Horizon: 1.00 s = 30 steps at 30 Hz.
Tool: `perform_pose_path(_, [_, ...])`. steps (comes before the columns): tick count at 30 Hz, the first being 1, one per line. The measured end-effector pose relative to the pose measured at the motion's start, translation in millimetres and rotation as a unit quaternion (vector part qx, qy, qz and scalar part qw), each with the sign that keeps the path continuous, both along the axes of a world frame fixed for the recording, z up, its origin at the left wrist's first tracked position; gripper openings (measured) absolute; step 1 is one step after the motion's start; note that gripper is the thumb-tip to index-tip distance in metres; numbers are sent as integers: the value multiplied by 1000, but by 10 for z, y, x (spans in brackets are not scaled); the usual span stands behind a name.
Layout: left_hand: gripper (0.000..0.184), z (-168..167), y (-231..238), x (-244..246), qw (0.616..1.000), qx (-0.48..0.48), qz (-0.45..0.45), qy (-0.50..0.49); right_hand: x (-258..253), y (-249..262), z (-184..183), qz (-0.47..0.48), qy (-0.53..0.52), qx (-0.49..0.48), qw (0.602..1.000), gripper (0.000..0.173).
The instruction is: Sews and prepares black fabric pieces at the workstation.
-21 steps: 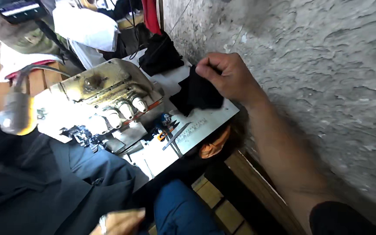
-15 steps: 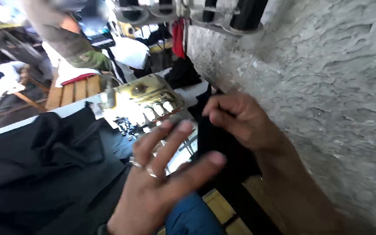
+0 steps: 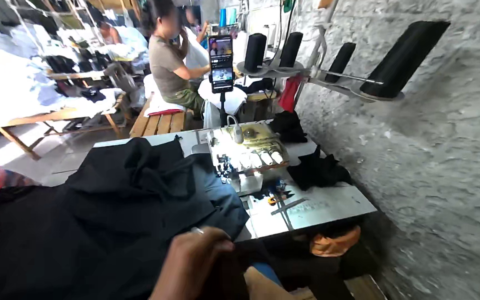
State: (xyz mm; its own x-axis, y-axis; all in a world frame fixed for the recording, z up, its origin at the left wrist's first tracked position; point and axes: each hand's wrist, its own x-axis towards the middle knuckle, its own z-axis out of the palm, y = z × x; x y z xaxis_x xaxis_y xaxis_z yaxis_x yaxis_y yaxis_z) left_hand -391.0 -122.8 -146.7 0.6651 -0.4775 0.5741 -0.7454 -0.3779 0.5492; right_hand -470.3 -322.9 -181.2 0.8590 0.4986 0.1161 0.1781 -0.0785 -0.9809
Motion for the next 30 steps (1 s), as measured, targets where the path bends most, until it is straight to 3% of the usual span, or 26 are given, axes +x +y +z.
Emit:
perform_pose_path(2, [26, 99, 288, 220, 995, -36, 85, -24, 27, 50, -115, -58, -5, -28, 998, 17])
perform_pose_path(4, [30, 1, 532, 382, 987, -39, 154, -9, 95, 9, -270, -113, 25, -5, 993, 13])
perform_pose_path(8, [34, -427, 831, 706, 968, -1, 232, 93, 309, 208, -382, -220, 134, 58, 965, 17])
perform_pose_path(12, [32, -807, 969, 1084, 942, 56, 307, 123, 612, 399, -380, -179, 192, -19, 965, 32])
perform_pose_path(16, [38, -1103, 971, 1315, 939, 97, 306, 119, 695, 362, -478, -155, 158, -113, 969, 38])
perform_pose_path(19, [43, -1225, 981, 1375, 929, 129, 327, 112, 417, 192, -667, -162, -6, -173, 972, 39])
perform_pose_path(21, [43, -1249, 1005, 1361, 921, 141, 346, 109, -27, -13, -632, -169, -69, -186, 965, 40])
perform_pose_path(25, [45, -1266, 972, 1415, 924, 148, 337, 109, -487, -306, -429, -183, 20, -138, 973, 43])
perform_pose_path(28, [45, -1094, 935, 1333, 933, 137, 309, 125, -166, -317, -706, -197, -32, -223, 954, 39])
perform_pose_path(30, [36, -752, 694, 990, 964, 134, 196, 117, 23, -454, -676, -178, -73, -329, 925, 32])
